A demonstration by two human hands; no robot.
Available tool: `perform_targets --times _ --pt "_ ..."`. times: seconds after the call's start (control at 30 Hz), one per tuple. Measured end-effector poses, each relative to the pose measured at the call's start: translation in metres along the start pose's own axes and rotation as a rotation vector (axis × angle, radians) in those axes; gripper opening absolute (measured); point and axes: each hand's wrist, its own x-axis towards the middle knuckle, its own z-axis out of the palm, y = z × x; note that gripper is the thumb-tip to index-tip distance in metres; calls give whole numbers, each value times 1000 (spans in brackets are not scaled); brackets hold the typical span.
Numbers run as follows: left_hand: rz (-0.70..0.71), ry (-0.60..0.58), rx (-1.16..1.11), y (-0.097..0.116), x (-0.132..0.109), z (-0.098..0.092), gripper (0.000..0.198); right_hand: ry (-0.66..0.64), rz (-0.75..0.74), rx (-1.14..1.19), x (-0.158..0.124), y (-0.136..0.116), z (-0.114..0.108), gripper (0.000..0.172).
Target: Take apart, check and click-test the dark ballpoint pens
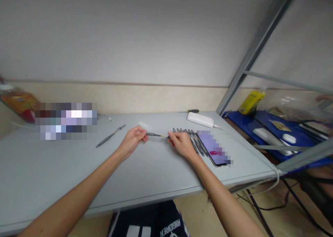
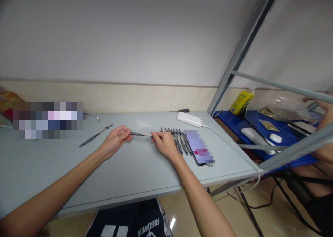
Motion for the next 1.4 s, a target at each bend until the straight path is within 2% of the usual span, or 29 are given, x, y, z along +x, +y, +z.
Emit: perform_targets --times 0.1,0.2,0.43,0.67,1.03,1.23,1.4 --pt "-20 8 -17 1 0 0 31 58 -30 21 0 0 0 27" --pt "-25 8 -10 2 -1 1 31 85 -50 -1 0 1 1 24" --pt "28 -1 79 0 -2 1 33 12 -75 -122 -1 -1 0 40" --pt "94 -10 172 -1 -2 0 33 -63 -49 -129 1 -1 0 43" --pt "202 13 290 1 -3 2 30 -199 177 213 2 0 -5 51" --pt "254 22 318 2 -5 4 29 -266 328 498 1 -3 -7 49" --pt "332 48 364 8 -11 10 22 -291 363 656 2 1 -8 49"
